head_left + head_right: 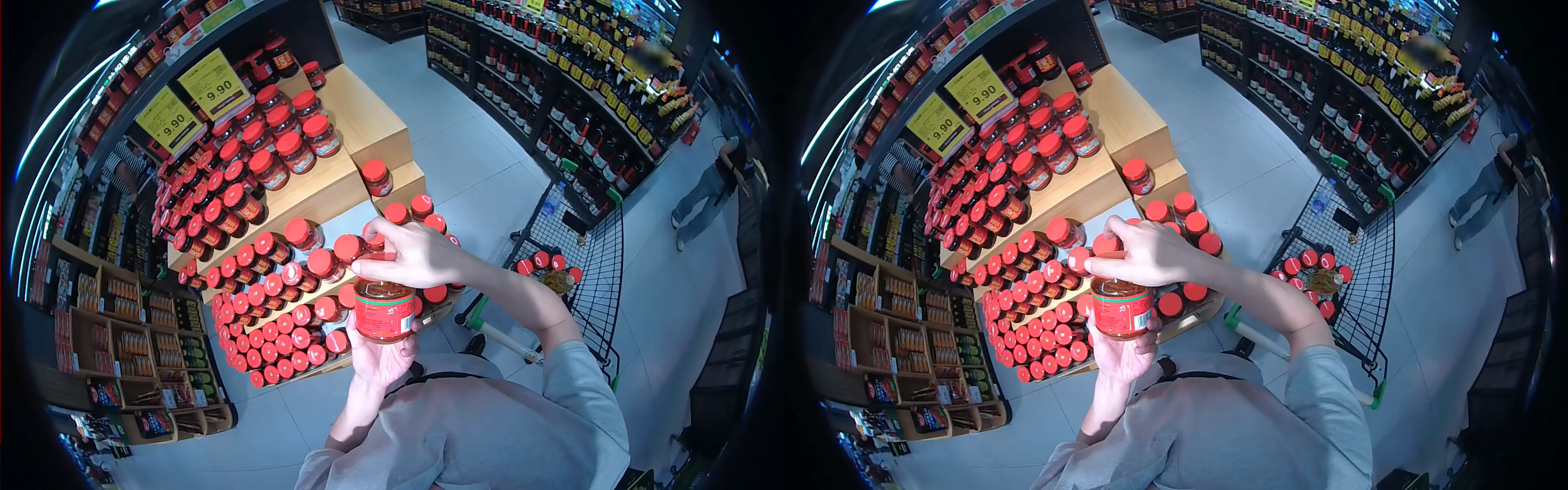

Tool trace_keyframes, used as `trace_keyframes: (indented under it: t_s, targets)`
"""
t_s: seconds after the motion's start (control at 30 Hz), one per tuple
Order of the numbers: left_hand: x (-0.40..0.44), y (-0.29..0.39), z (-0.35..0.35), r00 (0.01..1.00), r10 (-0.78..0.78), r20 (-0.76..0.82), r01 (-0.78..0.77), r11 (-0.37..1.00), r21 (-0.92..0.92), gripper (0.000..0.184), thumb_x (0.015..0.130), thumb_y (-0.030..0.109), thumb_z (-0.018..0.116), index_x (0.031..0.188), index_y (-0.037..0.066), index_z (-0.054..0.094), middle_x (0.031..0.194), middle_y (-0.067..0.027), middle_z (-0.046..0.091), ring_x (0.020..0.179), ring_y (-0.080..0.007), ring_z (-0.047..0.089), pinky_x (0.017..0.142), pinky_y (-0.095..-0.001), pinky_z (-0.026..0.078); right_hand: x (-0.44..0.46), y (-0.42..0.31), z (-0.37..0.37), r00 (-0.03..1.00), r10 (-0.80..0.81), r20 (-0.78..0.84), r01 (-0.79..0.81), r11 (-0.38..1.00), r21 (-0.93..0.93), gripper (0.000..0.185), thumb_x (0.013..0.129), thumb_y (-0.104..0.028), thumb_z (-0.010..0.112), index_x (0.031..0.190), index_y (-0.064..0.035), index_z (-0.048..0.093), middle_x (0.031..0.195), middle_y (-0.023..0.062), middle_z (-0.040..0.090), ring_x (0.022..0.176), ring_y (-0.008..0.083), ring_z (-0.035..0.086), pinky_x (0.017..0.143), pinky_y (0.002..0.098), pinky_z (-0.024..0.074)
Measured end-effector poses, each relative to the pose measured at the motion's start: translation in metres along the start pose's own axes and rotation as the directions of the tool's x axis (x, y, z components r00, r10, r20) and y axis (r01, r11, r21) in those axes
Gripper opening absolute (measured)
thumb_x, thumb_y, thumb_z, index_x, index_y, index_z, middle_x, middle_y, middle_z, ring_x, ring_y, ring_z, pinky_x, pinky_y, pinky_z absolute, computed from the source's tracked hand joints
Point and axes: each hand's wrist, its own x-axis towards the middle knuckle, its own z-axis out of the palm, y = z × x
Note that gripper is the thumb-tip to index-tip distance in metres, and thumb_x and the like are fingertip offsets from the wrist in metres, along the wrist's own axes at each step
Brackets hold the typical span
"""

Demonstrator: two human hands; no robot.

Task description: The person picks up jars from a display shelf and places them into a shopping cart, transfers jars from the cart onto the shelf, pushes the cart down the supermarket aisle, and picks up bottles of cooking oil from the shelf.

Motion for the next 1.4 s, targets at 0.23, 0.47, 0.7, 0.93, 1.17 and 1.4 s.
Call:
trace_keyframes:
  t_s: [0.23, 0.47, 0.7, 0.93, 1.17, 1.4]
  targets:
    - [0.006, -0.006, -0.051, 0.9, 0.433, -0.049, -0.12, 0.354, 0.928, 0.077, 0.092, 0.05, 0.061, 0.146, 0.007, 0.028, 0.132, -0.0143, 0.051, 0.115, -0.0283, 0.059, 0.09, -0.044, 0.054, -0.082, 0.06, 0.007, 0.954, 0.251, 0.164, -0.299, 0.851, 0.432, 0.072, 0.087, -0.047, 0.071, 0.137, -0.0026, 0.044, 0.11, 0.0211, 0.065, 0.093, 0.0282, 0.069, 0.077, 0.037, 0.0566]
    - [0.054, -0.053, -0.074, 0.97, -0.09, -0.224, 0.236, 0.16, 0.958, 0.075, 0.081, -0.002, 0.056, 0.148, 0.002, 0.022, 0.139, -0.0182, 0.045, 0.131, -0.026, 0.046, 0.112, -0.0415, 0.035, -0.216, 0.12, 0.016, 0.819, 0.574, -0.011, -0.459, 0.666, 0.587, 0.076, 0.079, -0.041, 0.081, 0.133, -0.002, 0.045, 0.115, 0.0156, 0.062, 0.097, 0.027, 0.067, 0.084, 0.0382, 0.0547]
    - [0.126, -0.107, -0.151, 0.929, -0.25, -0.273, 0.15, -0.421, 0.895, 0.069, 0.09, 0.023, 0.071, 0.145, 0.005, 0.036, 0.12, -0.0166, 0.063, 0.099, -0.0243, 0.069, 0.083, -0.0368, 0.054, -0.293, 0.161, -0.056, 0.521, 0.711, -0.473, -0.658, 0.687, 0.308, 0.079, 0.072, -0.042, 0.083, 0.128, 0.0008, 0.047, 0.116, 0.0219, 0.062, 0.104, 0.035, 0.065, 0.09, 0.0423, 0.0524]
    - [0.144, -0.154, -0.176, 0.959, 0.111, -0.261, 0.228, -0.851, 0.473, 0.03, 0.086, 0.03, 0.072, 0.107, 0.009, 0.067, 0.074, -0.0011, 0.07, 0.061, -0.0197, 0.068, 0.056, -0.0327, 0.053, -0.363, 0.352, -0.115, 0.107, 0.593, -0.798, -0.845, 0.478, 0.241, 0.074, 0.075, -0.033, 0.082, 0.129, -0.0005, 0.042, 0.123, 0.0241, 0.052, 0.102, 0.044, 0.062, 0.084, 0.0486, 0.0541]
    - [0.152, -0.163, -0.178, 0.945, 0.184, -0.271, 0.273, -0.898, 0.346, 0.02, 0.083, 0.024, 0.073, 0.097, 0.01, 0.069, 0.071, -0.0013, 0.068, 0.056, -0.0222, 0.065, 0.052, -0.036, 0.049, -0.416, 0.5, -0.078, -0.027, 0.735, -0.678, -0.935, 0.222, 0.278, 0.07, 0.076, -0.027, 0.081, 0.127, -0.0038, 0.039, 0.123, 0.0238, 0.049, 0.104, 0.0448, 0.061, 0.083, 0.0516, 0.0543]
    - [0.158, -0.165, -0.177, 0.949, 0.173, -0.263, 0.257, -0.907, 0.332, 0.02, 0.078, 0.019, 0.073, 0.095, 0.009, 0.068, 0.07, -0.0029, 0.066, 0.048, -0.0213, 0.06, 0.049, -0.0356, 0.046, -0.445, 0.551, -0.019, -0.079, 0.782, -0.618, -0.959, 0.108, 0.261, 0.075, 0.075, -0.016, 0.081, 0.135, -0.008, 0.037, 0.131, 0.0249, 0.043, 0.112, 0.0456, 0.056, 0.087, 0.052, 0.0533]
